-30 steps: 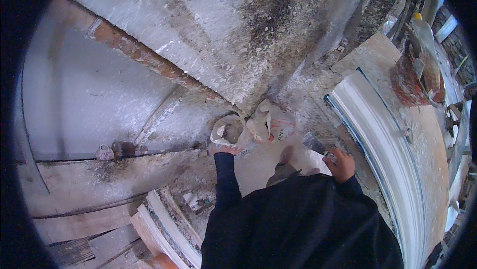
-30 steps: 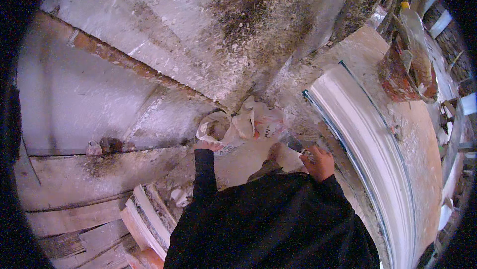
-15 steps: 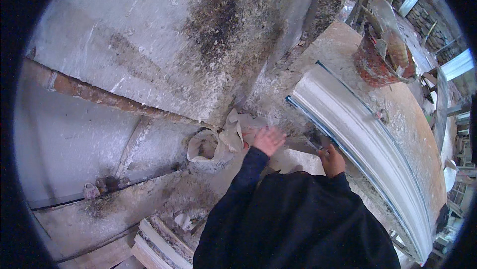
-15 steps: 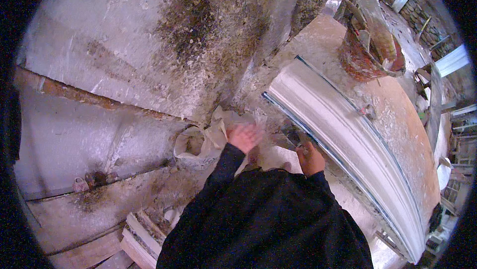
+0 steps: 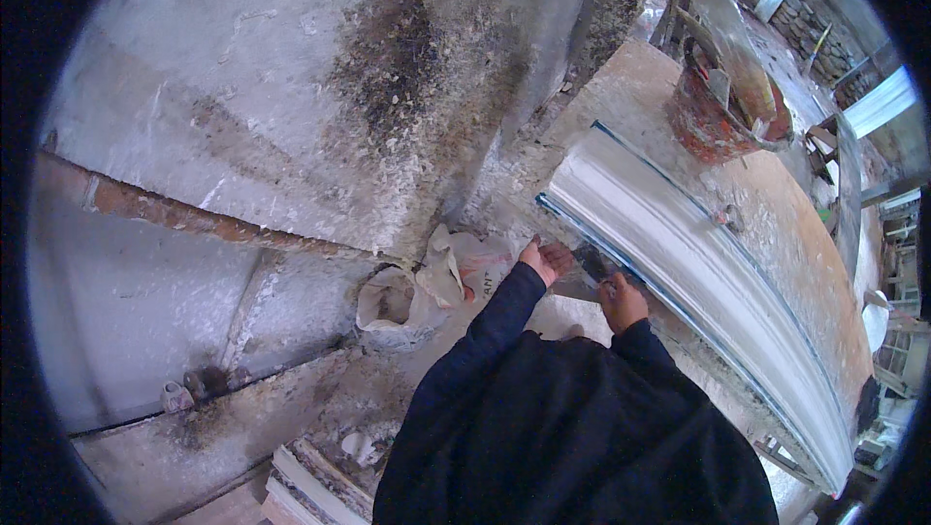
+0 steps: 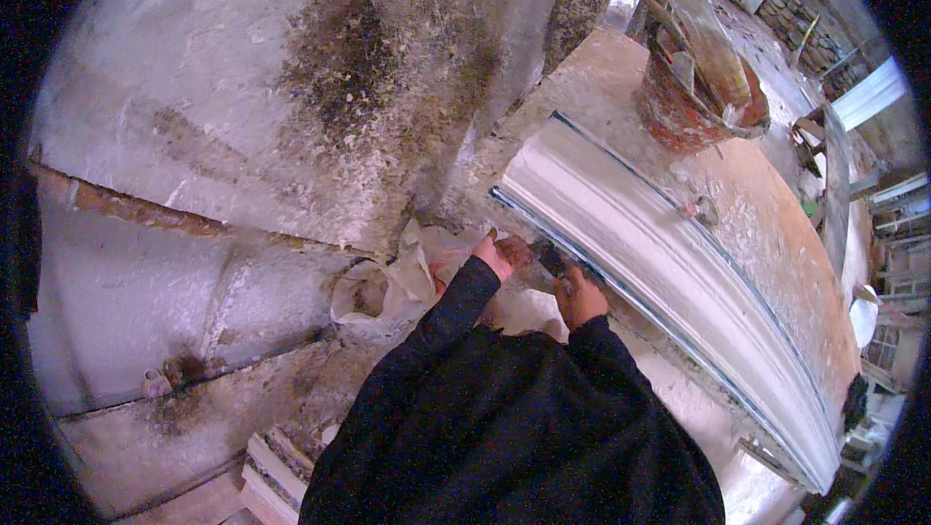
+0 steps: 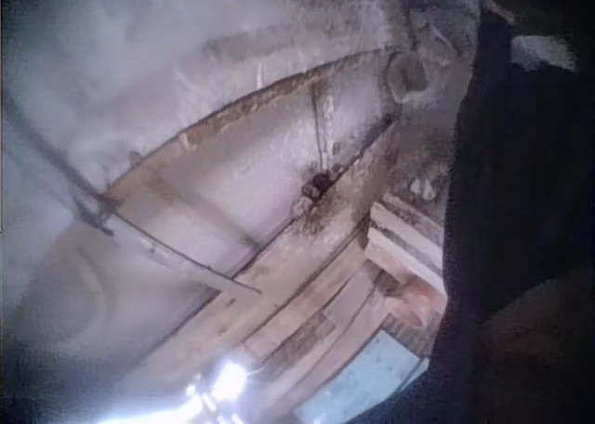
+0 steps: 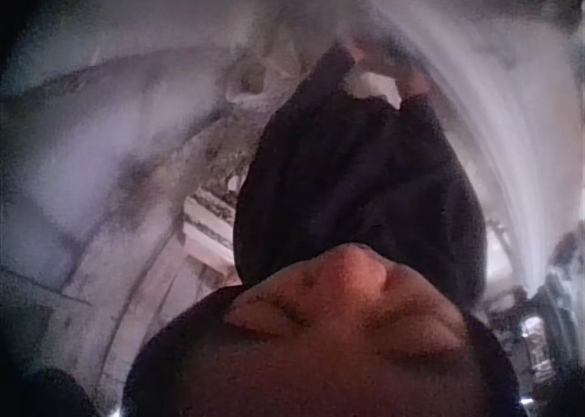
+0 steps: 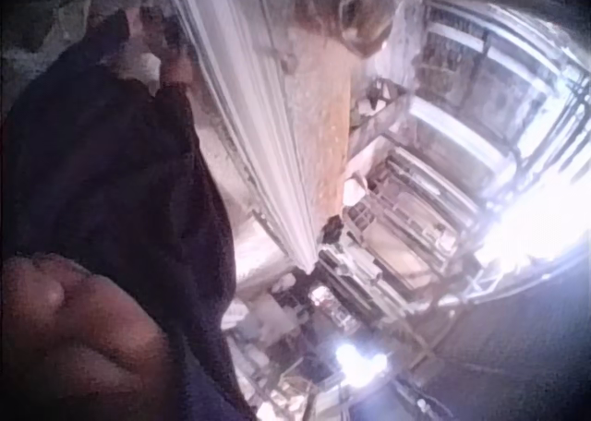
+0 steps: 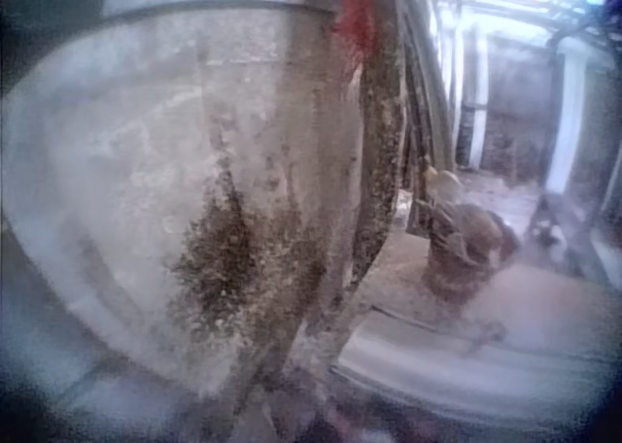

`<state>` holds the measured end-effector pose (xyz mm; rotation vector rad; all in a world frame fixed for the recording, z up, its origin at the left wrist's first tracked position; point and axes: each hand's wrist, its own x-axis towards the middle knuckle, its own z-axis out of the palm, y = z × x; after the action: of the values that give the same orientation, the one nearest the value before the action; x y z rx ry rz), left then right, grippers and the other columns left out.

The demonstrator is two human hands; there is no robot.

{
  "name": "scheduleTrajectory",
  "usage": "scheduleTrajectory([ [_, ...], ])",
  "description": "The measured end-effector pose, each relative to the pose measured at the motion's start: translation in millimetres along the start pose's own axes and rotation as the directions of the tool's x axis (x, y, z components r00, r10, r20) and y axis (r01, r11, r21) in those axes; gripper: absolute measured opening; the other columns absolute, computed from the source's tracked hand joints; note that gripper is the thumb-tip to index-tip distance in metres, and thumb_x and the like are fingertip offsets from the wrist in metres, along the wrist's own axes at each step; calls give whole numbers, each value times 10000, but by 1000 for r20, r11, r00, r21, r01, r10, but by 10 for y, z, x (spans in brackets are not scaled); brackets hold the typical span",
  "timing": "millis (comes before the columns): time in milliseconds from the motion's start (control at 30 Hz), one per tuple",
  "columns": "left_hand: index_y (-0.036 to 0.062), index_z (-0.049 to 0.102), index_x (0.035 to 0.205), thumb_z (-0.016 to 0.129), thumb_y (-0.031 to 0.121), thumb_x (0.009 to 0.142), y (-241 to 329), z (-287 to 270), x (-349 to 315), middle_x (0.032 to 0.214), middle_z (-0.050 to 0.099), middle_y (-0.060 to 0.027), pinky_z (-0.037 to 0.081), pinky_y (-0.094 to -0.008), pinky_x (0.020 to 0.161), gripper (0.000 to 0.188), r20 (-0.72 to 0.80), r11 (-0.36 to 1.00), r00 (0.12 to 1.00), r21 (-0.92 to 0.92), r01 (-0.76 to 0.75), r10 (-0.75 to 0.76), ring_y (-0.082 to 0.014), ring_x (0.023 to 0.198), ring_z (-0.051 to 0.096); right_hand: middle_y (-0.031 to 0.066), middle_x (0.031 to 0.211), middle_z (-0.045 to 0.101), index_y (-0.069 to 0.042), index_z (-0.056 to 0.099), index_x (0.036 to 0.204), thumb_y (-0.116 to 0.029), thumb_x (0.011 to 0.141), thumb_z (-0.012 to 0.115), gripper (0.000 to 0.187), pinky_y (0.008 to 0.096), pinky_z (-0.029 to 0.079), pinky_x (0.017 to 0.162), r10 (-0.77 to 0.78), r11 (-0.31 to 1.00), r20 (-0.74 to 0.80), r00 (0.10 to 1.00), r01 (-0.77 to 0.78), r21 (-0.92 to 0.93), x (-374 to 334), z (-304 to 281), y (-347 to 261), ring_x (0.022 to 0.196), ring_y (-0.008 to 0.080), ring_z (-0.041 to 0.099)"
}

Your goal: The person uses a metal scraper to remove hardened material from the grooves of long white molding pieces. They work along the length of the pieces, scraping out debris and occasionally wiping the tool on a cloth.

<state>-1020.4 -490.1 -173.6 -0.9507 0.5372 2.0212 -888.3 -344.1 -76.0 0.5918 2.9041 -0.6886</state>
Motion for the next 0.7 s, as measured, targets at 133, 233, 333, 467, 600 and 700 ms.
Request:
scheduleTrajectory([
  [133,-34,516,891,264,495,903,22,-18,-26,929,572,-227,463,-484,803,587,-18,998,1000,-63,-22,20,-384,891,558,174,792,620,-104,542,946,-347,794,570,288,447,464,607,-55,998,-46,997,56,37,-36,-100,-80,738,366,593],
  [233,-47,508,913,269,490,904,96,-448,378,900,573,-216,451,-475,832,588,288,986,954,-119,119,-80,-374,884,557,187,801,615,-89,532,957,-363,787,580,326,456,459,601,-83,996,12,996,83,12,13,-184,-71,730,375,591],
  [333,-47,502,911,301,465,906,23,-152,177,859,571,-203,445,-464,845,550,87,998,996,-55,-5,9,-365,839,562,191,766,609,-81,494,960,-339,803,572,312,465,452,585,-83,990,-42,996,87,110,12,122,105,698,385,585],
  [467,-43,501,925,353,428,899,15,-393,362,893,560,-201,438,-461,856,493,716,967,696,-139,214,-51,-357,895,542,186,778,613,-72,481,956,-311,808,576,297,456,454,596,-43,953,-74,996,63,296,-84,309,40,709,390,584],
  [600,-33,511,955,354,408,901,35,-45,-160,945,565,-204,435,-457,864,471,45,997,997,-40,-62,63,-354,928,543,171,831,622,-74,501,964,-326,804,579,309,431,468,635,-118,953,-70,991,133,272,-6,106,73,733,372,594],
  [700,-21,522,955,355,388,900,22,-12,-198,946,577,-194,443,-448,857,445,45,997,997,-36,-64,66,-342,918,556,181,830,622,-70,538,942,-331,798,586,302,413,474,637,-120,953,33,992,106,282,82,-36,108,734,359,602],
])
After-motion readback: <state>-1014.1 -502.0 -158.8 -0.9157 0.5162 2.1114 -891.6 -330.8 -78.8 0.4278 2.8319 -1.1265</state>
